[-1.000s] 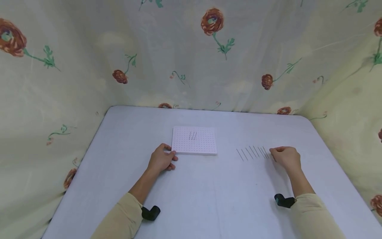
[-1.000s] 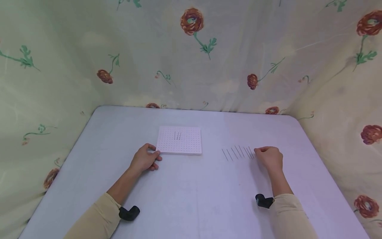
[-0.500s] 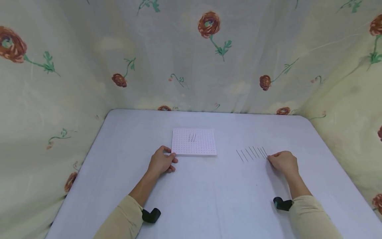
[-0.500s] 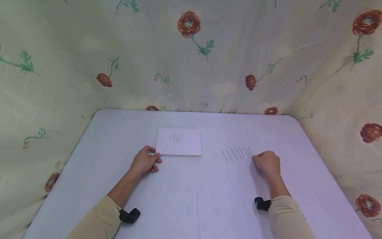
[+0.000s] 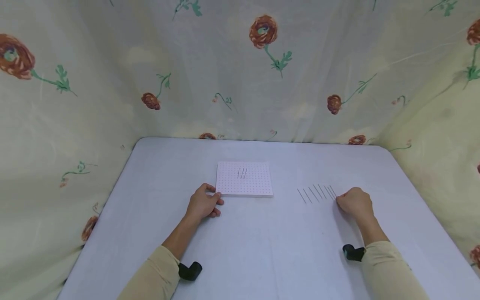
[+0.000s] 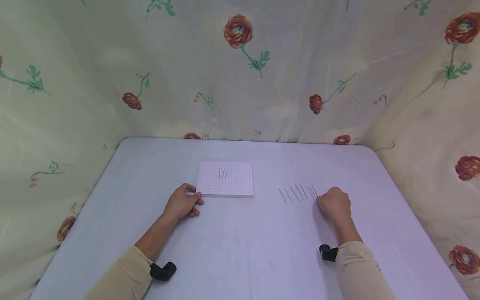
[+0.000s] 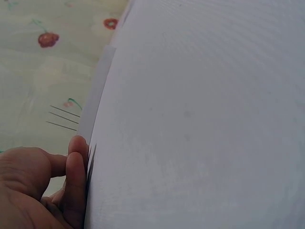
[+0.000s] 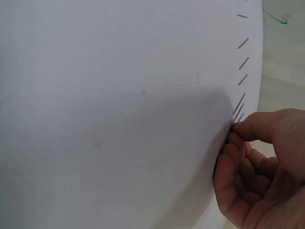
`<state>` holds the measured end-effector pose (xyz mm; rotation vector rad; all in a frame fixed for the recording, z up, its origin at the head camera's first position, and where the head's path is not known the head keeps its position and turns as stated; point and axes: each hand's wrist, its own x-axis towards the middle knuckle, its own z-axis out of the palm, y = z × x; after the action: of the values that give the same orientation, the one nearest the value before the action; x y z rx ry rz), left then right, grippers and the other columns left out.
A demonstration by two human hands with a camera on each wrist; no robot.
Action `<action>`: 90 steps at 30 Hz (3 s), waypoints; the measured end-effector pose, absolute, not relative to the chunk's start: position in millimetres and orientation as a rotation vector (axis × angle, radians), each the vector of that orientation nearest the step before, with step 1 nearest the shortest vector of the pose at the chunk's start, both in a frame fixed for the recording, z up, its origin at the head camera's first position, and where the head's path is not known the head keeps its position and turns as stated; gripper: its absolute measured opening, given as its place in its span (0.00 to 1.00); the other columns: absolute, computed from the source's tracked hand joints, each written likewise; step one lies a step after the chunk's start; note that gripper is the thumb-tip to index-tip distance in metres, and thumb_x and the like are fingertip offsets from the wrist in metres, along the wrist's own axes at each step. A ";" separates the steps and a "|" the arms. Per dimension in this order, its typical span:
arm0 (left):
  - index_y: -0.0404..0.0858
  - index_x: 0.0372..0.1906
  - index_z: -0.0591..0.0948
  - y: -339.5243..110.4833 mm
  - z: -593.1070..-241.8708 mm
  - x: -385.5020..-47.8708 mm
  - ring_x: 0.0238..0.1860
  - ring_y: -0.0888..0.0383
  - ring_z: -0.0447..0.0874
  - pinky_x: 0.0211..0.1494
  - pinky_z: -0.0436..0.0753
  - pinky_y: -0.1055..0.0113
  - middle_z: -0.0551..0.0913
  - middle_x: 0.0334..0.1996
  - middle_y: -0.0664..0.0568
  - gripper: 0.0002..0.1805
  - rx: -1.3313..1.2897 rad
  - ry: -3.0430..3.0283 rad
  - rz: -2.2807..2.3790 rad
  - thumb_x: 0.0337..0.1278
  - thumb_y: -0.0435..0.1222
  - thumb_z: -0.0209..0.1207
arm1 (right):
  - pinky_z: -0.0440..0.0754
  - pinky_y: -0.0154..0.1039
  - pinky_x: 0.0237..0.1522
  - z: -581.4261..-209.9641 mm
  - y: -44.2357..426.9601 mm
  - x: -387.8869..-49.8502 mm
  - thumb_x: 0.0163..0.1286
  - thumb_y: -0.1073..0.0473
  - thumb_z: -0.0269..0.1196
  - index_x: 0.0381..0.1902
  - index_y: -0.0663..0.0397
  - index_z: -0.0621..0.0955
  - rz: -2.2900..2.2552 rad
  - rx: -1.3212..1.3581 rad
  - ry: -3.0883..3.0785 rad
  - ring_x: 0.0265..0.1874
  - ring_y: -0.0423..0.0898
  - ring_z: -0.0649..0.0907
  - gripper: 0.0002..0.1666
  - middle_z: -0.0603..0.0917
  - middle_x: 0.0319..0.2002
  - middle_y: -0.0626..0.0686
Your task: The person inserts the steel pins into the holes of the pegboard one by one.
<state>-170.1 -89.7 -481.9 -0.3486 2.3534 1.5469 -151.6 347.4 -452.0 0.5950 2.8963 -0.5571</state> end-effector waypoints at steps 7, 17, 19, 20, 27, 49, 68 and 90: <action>0.39 0.60 0.71 -91.2 -484.0 -169.3 0.16 0.59 0.83 0.21 0.82 0.71 0.90 0.31 0.50 0.17 -0.343 2.357 1.554 0.74 0.39 0.56 | 0.82 0.54 0.39 -453.7 347.3 -159.1 0.66 0.56 0.58 0.49 0.82 0.79 -0.504 0.544 2.845 0.36 0.61 0.82 0.28 0.83 0.47 0.77; 0.38 0.60 0.71 -91.4 -485.0 -170.2 0.16 0.59 0.84 0.22 0.82 0.71 0.90 0.31 0.50 0.17 -0.331 2.359 1.557 0.74 0.39 0.56 | 0.81 0.56 0.39 -454.7 356.0 -165.4 0.64 0.53 0.59 0.45 0.82 0.80 -0.423 0.357 2.860 0.34 0.61 0.81 0.29 0.84 0.43 0.76; 0.38 0.60 0.72 -91.4 -485.0 -170.7 0.16 0.59 0.84 0.21 0.82 0.71 0.90 0.31 0.50 0.17 -0.331 2.364 1.554 0.74 0.39 0.56 | 0.81 0.55 0.39 -454.9 357.0 -165.9 0.63 0.54 0.59 0.45 0.80 0.82 -0.419 0.335 2.853 0.34 0.60 0.81 0.29 0.85 0.43 0.75; 0.38 0.60 0.72 -91.3 -484.9 -170.8 0.16 0.59 0.83 0.21 0.82 0.72 0.90 0.31 0.50 0.17 -0.331 2.365 1.555 0.74 0.39 0.56 | 0.82 0.55 0.40 -455.4 357.6 -166.4 0.63 0.53 0.58 0.45 0.80 0.82 -0.416 0.325 2.848 0.34 0.60 0.82 0.29 0.85 0.44 0.75; 0.38 0.59 0.72 -90.2 -484.4 -171.1 0.16 0.59 0.83 0.21 0.81 0.72 0.90 0.30 0.51 0.17 -0.325 2.368 1.557 0.73 0.39 0.57 | 0.81 0.62 0.52 -451.2 360.3 -166.4 0.72 0.52 0.50 0.54 0.85 0.75 -0.426 0.324 2.760 0.47 0.70 0.82 0.34 0.79 0.53 0.81; 0.38 0.59 0.72 -89.7 -484.6 -170.4 0.16 0.59 0.83 0.21 0.81 0.72 0.89 0.30 0.51 0.16 -0.328 2.381 1.551 0.74 0.39 0.56 | 0.71 0.39 0.35 -449.4 365.7 -155.9 0.70 0.56 0.53 0.48 0.67 0.77 -0.856 0.474 3.003 0.41 0.59 0.80 0.19 0.81 0.40 0.65; 0.38 0.59 0.72 -89.1 -485.9 -168.0 0.16 0.59 0.83 0.21 0.81 0.72 0.89 0.30 0.51 0.16 -0.323 2.380 1.545 0.73 0.39 0.57 | 0.76 0.28 0.32 -449.8 347.1 -162.9 0.80 0.44 0.49 0.58 0.63 0.78 -1.122 0.630 2.926 0.35 0.38 0.80 0.28 0.85 0.46 0.59; 0.37 0.59 0.72 -89.3 -481.8 -169.3 0.15 0.59 0.83 0.20 0.81 0.73 0.89 0.29 0.51 0.16 -0.329 2.385 1.545 0.73 0.39 0.56 | 0.79 0.18 0.35 -432.2 303.4 -178.7 0.72 0.53 0.65 0.51 0.59 0.78 -1.710 0.562 2.844 0.32 0.26 0.80 0.17 0.79 0.31 0.32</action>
<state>-169.3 -89.3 -481.8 -0.3290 2.3845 1.5451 -178.7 303.4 -432.2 0.5623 2.8443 -1.7095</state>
